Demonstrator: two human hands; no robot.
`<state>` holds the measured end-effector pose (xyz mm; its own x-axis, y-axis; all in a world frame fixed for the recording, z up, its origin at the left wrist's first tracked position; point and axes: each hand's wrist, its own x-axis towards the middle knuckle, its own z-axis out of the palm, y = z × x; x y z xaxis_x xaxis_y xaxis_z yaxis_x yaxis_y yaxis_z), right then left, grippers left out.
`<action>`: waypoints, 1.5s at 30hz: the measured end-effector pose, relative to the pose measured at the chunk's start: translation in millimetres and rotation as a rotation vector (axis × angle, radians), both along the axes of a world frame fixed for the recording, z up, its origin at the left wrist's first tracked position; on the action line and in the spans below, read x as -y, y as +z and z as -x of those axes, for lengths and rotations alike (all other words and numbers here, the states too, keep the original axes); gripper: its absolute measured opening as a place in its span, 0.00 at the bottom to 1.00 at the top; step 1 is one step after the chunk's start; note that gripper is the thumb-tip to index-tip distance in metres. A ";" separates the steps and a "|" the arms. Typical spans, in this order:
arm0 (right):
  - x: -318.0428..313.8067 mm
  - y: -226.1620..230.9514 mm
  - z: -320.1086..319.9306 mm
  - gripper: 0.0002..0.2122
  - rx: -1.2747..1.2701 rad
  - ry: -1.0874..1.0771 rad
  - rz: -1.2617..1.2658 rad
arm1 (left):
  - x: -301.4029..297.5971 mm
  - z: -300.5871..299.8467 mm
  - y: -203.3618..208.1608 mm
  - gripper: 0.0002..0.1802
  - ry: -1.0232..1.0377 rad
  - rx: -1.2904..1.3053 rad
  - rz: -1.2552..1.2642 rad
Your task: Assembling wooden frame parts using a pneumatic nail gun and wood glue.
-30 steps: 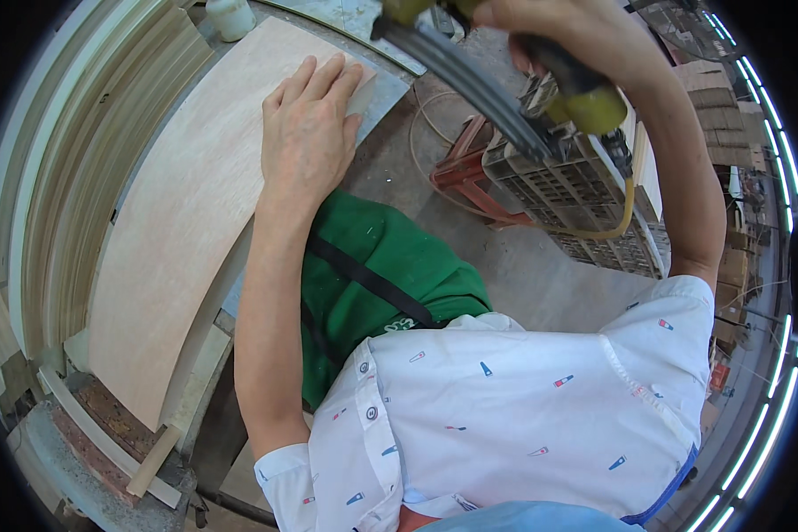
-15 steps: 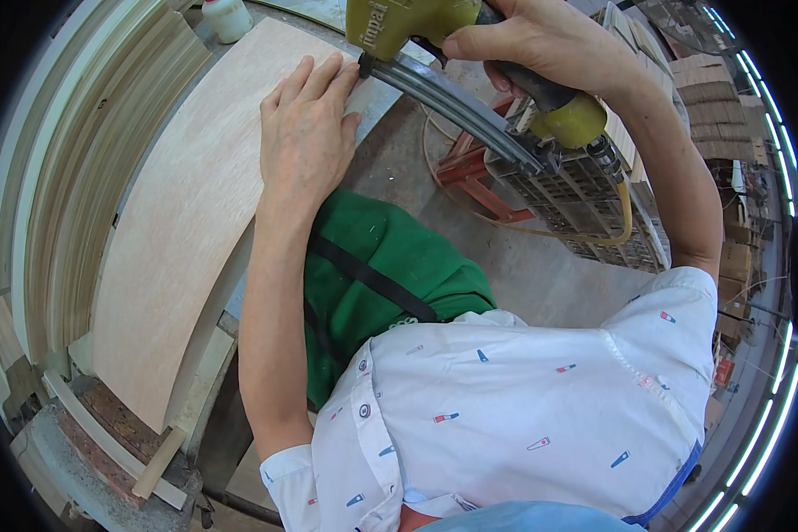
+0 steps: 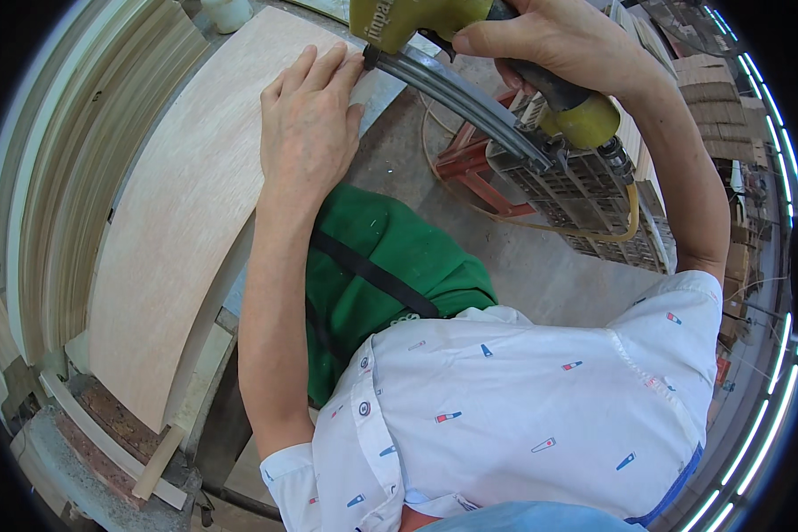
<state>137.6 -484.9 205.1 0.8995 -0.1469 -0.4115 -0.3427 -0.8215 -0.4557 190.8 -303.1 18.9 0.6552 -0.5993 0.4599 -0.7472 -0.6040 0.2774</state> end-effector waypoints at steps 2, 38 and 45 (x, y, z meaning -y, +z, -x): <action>4.4 -4.3 0.7 0.13 0.037 0.020 -0.078 | -0.1 0.2 -1.3 0.26 -0.006 0.007 0.009; -0.7 -7.8 -62.2 0.12 0.117 0.101 -0.181 | -1.7 0.6 13.8 0.26 -0.050 -0.059 0.004; -3.2 -9.6 -61.3 0.12 0.153 0.104 -0.158 | -0.9 -0.8 10.8 0.25 -0.044 -0.054 0.011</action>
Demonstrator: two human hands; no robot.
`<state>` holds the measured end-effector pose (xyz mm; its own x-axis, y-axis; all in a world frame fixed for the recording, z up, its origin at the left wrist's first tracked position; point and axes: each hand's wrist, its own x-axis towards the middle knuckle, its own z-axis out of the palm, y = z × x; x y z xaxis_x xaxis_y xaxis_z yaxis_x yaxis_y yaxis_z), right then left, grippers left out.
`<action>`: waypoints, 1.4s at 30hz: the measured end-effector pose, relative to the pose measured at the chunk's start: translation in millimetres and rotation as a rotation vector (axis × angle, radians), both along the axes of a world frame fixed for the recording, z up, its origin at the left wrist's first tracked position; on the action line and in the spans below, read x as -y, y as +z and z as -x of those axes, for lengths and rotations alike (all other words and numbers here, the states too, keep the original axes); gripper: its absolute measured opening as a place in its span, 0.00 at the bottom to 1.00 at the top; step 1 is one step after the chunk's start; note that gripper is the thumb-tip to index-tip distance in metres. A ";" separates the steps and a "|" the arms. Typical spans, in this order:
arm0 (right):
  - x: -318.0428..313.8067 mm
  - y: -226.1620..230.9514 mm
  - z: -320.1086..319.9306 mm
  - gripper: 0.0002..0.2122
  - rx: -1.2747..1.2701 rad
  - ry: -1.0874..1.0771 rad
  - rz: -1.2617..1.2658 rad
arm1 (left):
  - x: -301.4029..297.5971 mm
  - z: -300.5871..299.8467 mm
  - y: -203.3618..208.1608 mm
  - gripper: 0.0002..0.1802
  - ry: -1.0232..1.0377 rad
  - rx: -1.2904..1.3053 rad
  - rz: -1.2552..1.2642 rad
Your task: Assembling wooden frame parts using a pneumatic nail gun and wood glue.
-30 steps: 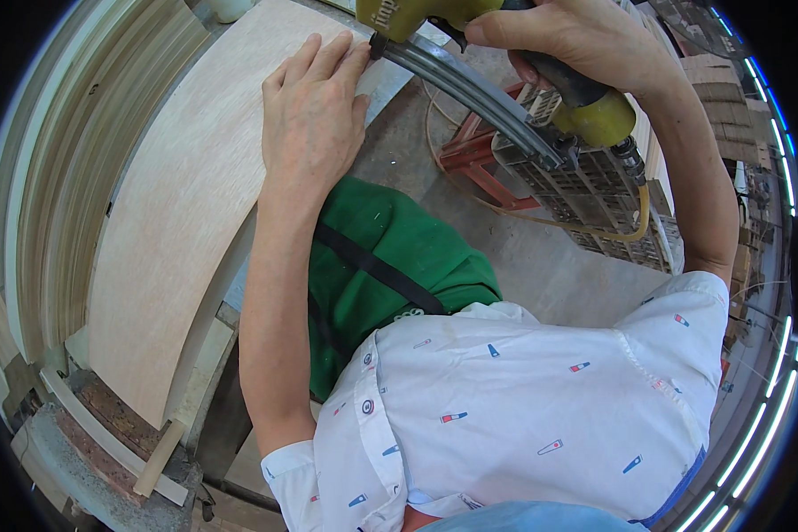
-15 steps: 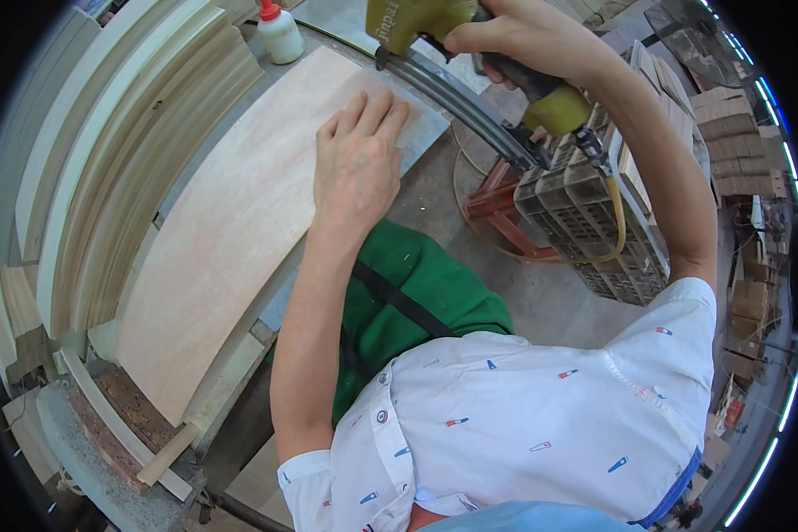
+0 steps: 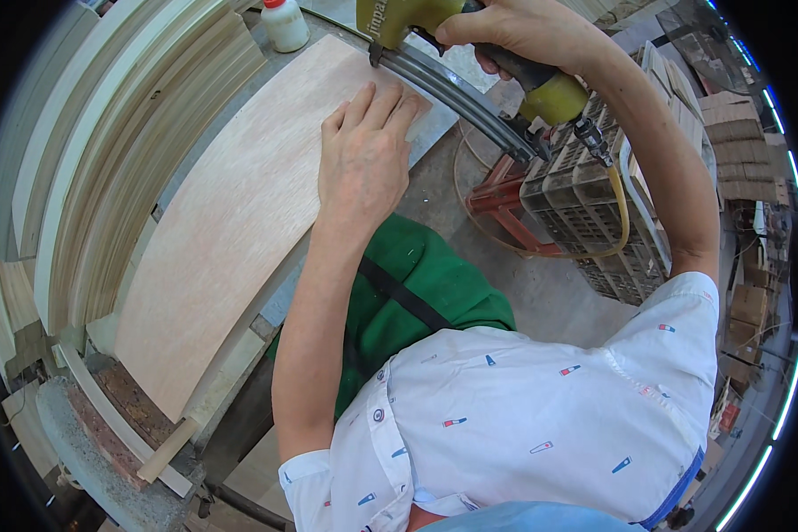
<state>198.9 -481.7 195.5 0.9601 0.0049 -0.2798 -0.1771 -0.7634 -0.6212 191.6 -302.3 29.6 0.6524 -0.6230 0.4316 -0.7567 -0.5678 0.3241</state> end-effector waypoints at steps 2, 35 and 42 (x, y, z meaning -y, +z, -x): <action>-0.8 -0.4 -0.4 0.12 0.005 -0.002 0.030 | 0.0 0.4 0.2 0.25 0.002 -0.003 -0.004; 19.1 -11.4 38.3 0.17 0.101 0.071 -0.069 | -74.1 49.4 -30.7 0.09 0.327 0.196 0.210; -80.6 -1.1 36.9 0.16 0.119 0.292 -0.127 | -291.7 184.3 -6.5 0.17 0.885 0.181 -0.081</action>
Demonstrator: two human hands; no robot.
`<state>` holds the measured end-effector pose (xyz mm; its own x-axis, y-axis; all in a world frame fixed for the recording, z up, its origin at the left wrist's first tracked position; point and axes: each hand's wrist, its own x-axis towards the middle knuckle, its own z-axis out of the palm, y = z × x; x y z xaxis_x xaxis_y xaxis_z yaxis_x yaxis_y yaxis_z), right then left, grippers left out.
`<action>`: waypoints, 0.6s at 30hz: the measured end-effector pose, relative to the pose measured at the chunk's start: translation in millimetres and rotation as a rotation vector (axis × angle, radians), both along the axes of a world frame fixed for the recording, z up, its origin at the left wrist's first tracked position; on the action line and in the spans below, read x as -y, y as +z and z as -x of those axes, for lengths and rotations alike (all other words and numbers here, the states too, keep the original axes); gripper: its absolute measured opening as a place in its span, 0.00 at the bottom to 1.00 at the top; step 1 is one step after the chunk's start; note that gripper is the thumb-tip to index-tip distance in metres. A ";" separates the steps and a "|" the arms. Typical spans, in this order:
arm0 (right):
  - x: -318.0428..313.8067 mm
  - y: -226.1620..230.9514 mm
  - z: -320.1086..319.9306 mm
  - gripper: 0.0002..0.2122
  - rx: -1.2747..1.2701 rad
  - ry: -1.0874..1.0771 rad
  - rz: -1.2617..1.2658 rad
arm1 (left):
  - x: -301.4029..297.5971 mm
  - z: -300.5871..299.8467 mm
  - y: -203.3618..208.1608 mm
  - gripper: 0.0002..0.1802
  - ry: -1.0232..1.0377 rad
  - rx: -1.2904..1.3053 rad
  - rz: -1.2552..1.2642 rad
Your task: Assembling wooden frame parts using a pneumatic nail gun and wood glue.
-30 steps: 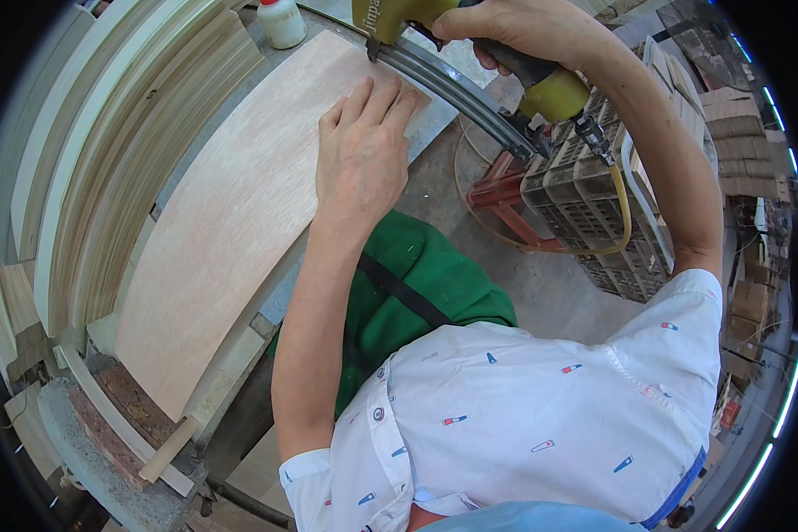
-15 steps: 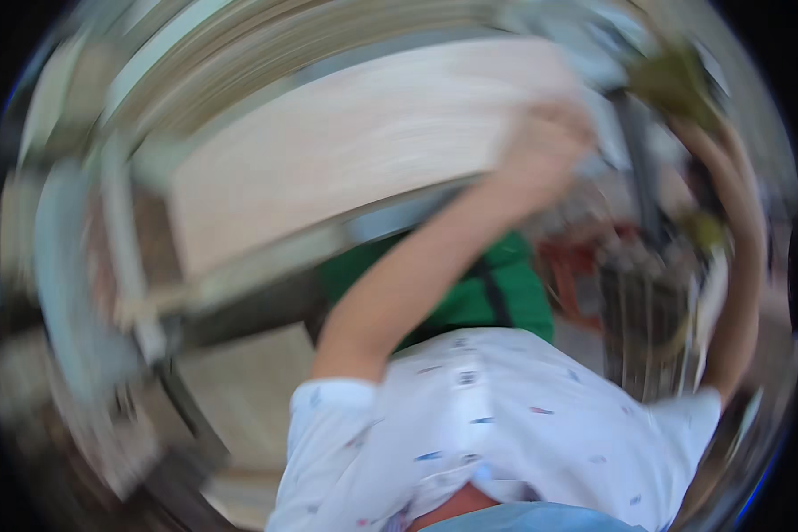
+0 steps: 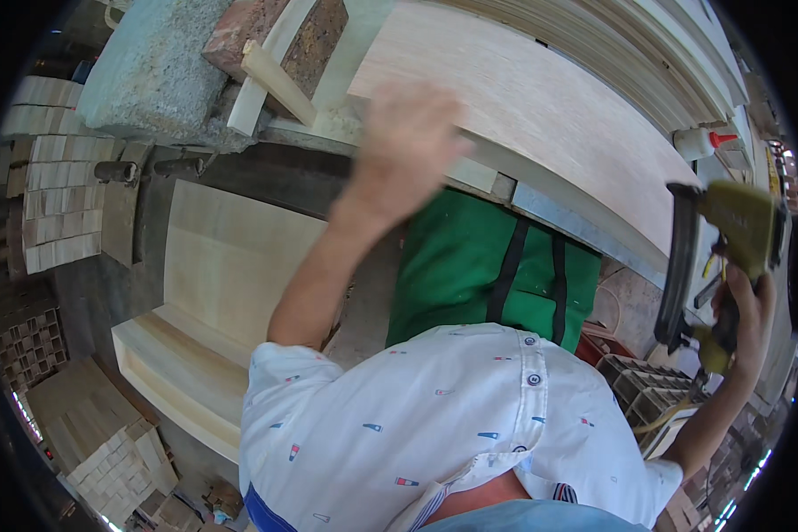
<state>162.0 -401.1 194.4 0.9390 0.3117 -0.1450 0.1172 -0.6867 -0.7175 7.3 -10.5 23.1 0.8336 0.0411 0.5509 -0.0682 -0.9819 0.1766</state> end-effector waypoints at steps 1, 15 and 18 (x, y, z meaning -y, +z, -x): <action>-14.1 -1.1 -0.3 0.15 0.002 0.047 -0.015 | -19.8 11.4 0.4 0.15 0.069 0.007 -0.008; -258.4 0.5 24.2 0.15 -0.132 0.682 -0.104 | -88.9 10.6 -23.7 0.17 -0.001 0.137 1.126; -280.3 -9.8 31.2 0.15 -0.129 0.710 -0.066 | -89.4 11.4 -27.6 0.18 -0.026 0.164 1.194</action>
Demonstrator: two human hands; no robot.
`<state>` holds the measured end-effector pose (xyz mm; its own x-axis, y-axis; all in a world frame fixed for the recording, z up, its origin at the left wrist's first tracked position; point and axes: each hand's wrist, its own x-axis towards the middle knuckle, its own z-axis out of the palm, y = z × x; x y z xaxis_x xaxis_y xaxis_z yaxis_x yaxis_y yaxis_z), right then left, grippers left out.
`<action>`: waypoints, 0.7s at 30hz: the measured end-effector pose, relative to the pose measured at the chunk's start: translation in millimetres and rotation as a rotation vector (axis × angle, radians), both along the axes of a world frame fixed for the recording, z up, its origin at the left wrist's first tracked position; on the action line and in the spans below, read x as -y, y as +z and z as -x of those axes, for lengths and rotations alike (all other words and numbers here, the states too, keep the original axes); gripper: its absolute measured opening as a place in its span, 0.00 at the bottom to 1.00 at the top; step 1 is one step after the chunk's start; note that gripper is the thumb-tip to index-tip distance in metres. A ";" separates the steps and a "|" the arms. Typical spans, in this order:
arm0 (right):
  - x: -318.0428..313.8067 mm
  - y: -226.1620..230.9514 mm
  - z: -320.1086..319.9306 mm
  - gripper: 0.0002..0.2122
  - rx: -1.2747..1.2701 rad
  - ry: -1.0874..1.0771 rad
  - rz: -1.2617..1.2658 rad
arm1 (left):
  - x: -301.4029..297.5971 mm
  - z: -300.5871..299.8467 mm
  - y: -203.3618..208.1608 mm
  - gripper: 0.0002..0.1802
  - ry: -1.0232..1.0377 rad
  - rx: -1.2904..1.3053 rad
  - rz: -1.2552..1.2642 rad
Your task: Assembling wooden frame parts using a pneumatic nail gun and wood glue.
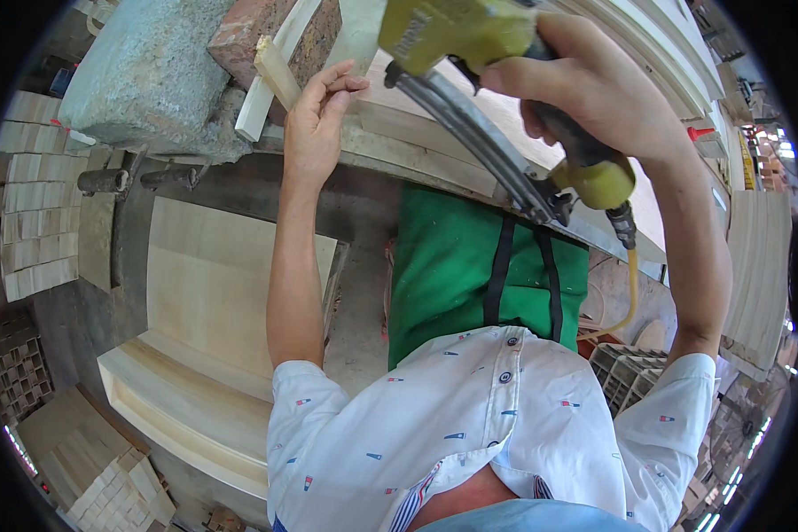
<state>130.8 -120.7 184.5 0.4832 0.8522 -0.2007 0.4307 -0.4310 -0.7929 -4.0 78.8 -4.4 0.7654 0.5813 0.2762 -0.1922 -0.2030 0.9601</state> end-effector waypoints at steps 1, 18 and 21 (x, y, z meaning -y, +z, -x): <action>-4.4 -3.9 1.5 0.15 -0.018 0.040 -0.030 | 0.9 -0.1 -0.9 0.18 0.000 0.002 -0.009; -20.9 -22.0 8.3 0.15 0.019 0.129 -0.049 | 4.3 0.0 -6.2 0.18 0.042 0.017 -0.052; -18.6 -20.5 8.9 0.15 0.046 0.134 -0.015 | 5.2 -1.1 -8.1 0.17 0.017 0.059 -0.007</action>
<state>121.9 -102.1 164.1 0.3730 0.9126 -0.1676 0.5201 -0.3553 -0.7767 -2.9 73.6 -12.5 0.7377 0.5920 0.3247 -0.2449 -0.2136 0.9457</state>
